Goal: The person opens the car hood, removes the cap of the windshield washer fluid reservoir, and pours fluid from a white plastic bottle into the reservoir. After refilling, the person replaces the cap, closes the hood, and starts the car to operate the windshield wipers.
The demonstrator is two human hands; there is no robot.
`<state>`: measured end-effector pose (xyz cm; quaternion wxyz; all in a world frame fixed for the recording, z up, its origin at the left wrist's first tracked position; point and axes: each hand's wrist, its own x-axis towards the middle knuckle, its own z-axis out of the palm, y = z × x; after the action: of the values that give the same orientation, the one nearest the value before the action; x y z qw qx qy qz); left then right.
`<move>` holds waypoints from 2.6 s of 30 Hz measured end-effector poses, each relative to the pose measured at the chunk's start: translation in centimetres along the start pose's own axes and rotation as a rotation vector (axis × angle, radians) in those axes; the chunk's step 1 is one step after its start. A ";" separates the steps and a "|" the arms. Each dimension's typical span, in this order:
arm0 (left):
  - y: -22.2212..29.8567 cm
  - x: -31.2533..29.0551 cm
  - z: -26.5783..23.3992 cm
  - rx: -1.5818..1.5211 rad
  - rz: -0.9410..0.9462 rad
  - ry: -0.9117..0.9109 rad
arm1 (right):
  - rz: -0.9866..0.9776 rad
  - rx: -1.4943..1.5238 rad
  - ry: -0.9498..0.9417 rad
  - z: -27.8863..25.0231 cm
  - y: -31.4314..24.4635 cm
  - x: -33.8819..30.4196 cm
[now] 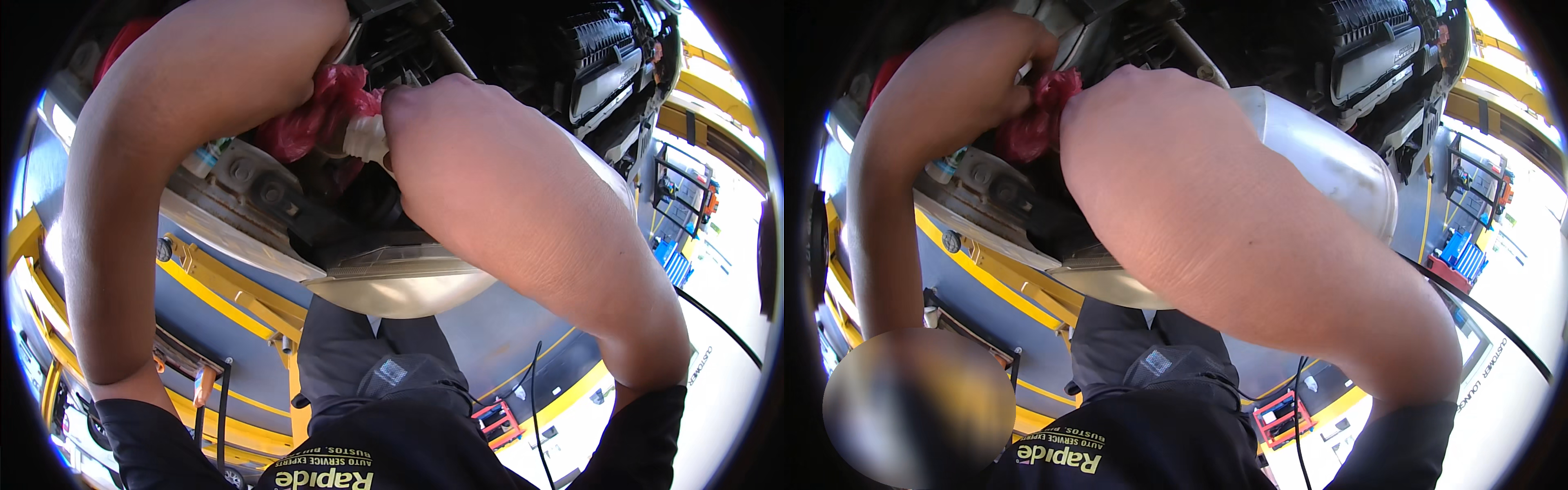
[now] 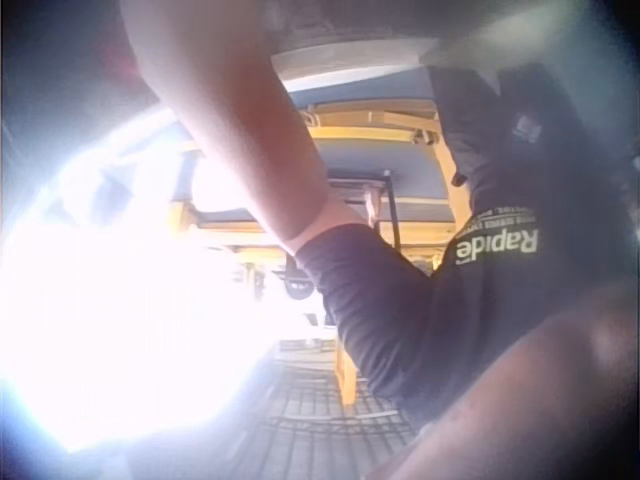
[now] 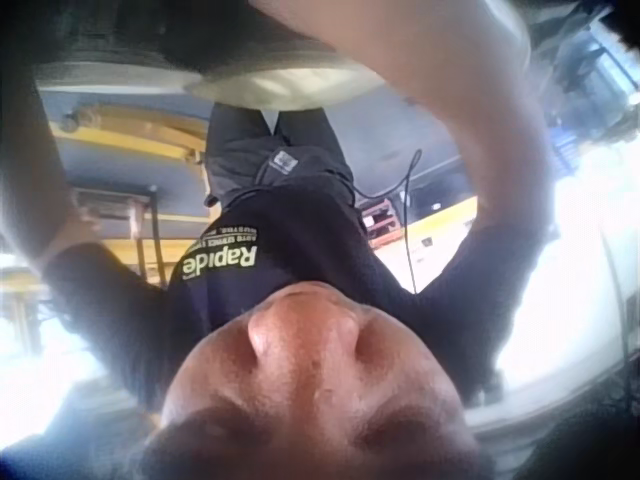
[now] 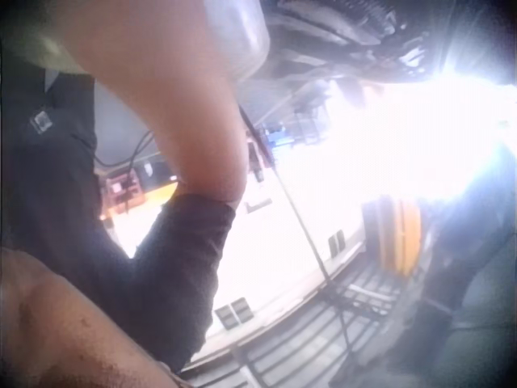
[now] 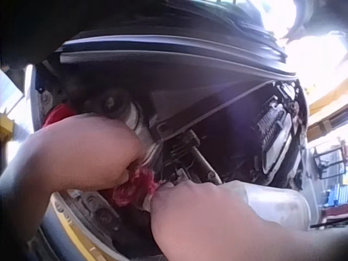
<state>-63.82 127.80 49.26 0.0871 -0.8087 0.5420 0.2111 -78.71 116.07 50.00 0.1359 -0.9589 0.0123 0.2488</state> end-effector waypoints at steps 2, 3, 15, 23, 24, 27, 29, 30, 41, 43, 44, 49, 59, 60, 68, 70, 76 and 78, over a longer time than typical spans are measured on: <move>-1.0 0.8 1.4 -0.109 0.074 0.120 | -0.049 0.053 -0.002 -0.4 0.2 0.1; -1.4 1.0 2.0 -0.190 0.112 0.201 | -0.021 0.072 -0.024 -0.5 0.3 0.2; -2.9 1.1 3.4 -0.117 0.146 0.198 | 0.076 0.010 -0.104 -1.3 -0.2 1.3; -2.4 1.5 2.5 -0.119 0.138 0.128 | 0.093 -0.037 0.010 -1.7 -1.1 0.7; -2.3 1.6 2.4 -0.111 0.155 0.131 | 0.082 -0.027 0.025 -1.4 -1.1 0.6; -2.5 1.7 2.6 -0.096 0.159 0.120 | -0.019 0.091 0.019 -1.6 0.5 0.9; -2.7 1.8 2.9 -0.108 0.131 0.114 | -0.062 0.096 -0.007 -2.2 1.0 0.9; -2.8 1.9 3.1 -0.135 0.093 0.109 | -0.065 0.084 -0.056 -2.5 1.1 0.8; -2.8 1.8 2.7 -0.137 0.170 0.140 | 0.062 0.009 -0.050 -2.4 -0.1 1.2; -2.6 1.6 2.4 -0.121 0.162 0.111 | 0.017 0.010 0.007 -2.2 -0.1 1.4; -2.5 1.5 2.3 -0.116 0.158 0.113 | 0.023 0.002 0.004 -2.2 -0.2 1.6; -2.5 1.1 2.5 -0.142 0.160 0.158 | 0.165 -0.021 -0.124 -3.2 -2.0 2.0; -2.3 1.2 2.5 -0.114 0.148 0.117 | 0.166 0.015 -0.128 -3.0 -1.5 2.2; -2.4 1.3 2.5 -0.107 0.146 0.105 | 0.165 0.017 -0.125 -3.0 -1.4 2.1; -2.7 1.5 2.9 -0.124 0.174 0.158 | 0.165 0.024 -0.112 -2.8 -0.9 1.9; -2.8 1.5 2.8 -0.135 0.177 0.159 | 0.167 0.035 -0.110 -2.9 -0.8 1.9; -2.7 1.3 2.6 -0.150 0.164 0.148 | 0.172 0.031 -0.107 -3.0 -0.9 1.6; -2.7 1.3 2.5 -0.141 0.147 0.111 | 0.172 0.024 -0.107 -2.8 -0.9 1.4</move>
<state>-61.56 128.76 46.21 -0.0158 -0.7814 0.5877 0.2092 -76.06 116.21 51.91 0.1257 -0.9379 0.0904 0.3104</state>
